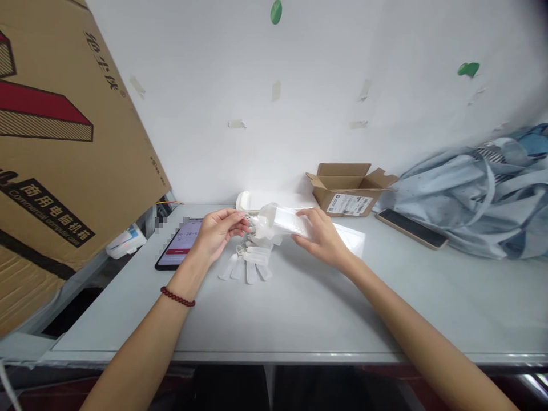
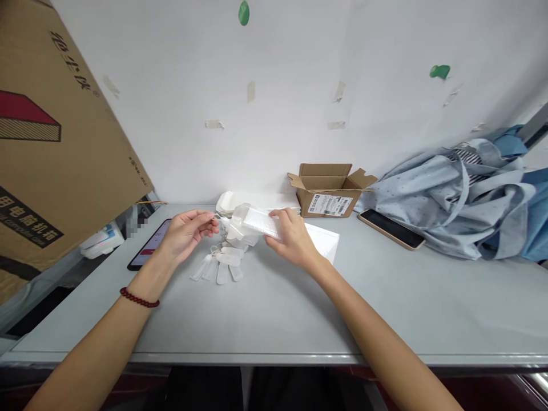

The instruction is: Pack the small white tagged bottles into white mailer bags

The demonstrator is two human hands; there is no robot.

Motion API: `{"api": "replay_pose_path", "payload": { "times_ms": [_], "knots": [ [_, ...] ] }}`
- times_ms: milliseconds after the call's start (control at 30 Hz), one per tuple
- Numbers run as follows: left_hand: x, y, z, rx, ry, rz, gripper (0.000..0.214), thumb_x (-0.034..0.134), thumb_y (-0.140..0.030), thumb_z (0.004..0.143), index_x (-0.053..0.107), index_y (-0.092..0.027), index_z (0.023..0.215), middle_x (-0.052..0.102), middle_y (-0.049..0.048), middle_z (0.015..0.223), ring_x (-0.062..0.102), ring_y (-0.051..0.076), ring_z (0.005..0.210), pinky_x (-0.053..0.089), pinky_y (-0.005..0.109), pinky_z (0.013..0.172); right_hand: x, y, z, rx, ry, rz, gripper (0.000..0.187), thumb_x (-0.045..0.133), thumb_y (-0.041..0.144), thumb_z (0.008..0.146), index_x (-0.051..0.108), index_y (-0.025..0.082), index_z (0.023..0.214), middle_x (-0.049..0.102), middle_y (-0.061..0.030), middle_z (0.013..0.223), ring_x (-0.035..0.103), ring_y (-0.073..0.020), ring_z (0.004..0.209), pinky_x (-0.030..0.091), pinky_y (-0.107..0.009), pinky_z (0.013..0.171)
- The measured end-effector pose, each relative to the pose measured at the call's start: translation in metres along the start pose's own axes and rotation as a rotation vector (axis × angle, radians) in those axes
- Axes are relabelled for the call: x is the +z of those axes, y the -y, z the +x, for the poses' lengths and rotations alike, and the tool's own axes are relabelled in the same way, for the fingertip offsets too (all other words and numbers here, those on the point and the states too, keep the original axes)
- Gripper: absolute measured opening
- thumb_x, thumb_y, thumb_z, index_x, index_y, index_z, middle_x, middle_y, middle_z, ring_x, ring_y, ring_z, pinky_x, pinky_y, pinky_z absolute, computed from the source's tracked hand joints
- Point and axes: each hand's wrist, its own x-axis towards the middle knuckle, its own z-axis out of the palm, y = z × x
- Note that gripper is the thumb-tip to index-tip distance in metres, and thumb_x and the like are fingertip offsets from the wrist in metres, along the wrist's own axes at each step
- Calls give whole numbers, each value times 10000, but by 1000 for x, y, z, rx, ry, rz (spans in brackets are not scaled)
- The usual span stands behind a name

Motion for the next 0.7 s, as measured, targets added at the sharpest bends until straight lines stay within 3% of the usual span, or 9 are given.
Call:
{"api": "replay_pose_path", "payload": {
  "times_ms": [233, 467, 700],
  "knots": [
    [1, -1, 0, 64, -87, -108, 189, 778, -271, 663, 672, -129, 731, 695, 41, 722, 641, 119, 623, 487, 214, 583, -1, 1, 1, 33, 31, 51, 397, 582, 373, 794, 463, 219, 1139, 544, -105, 1127, 511, -282, 1044, 418, -420, 879],
    [14, 10, -6, -37, 84, -67, 181, 744, -290, 718, 690, -129, 782, 708, 67, 803, 648, 135, 677, 481, 224, 581, 0, 1, 1, 20, 9, 83, 391, 593, 352, 783, 472, 218, 1130, 558, -101, 1107, 522, -276, 1027, 430, -407, 864],
    [15, 10, -7, -28, 122, -115, 137, 727, -281, 721, 686, -155, 757, 706, 56, 812, 620, 131, 724, 463, 231, 622, -1, 4, 0, 57, 21, 134, 390, 600, 347, 777, 472, 222, 1123, 562, -95, 1114, 530, -269, 1024, 433, -401, 852]
  ]
}}
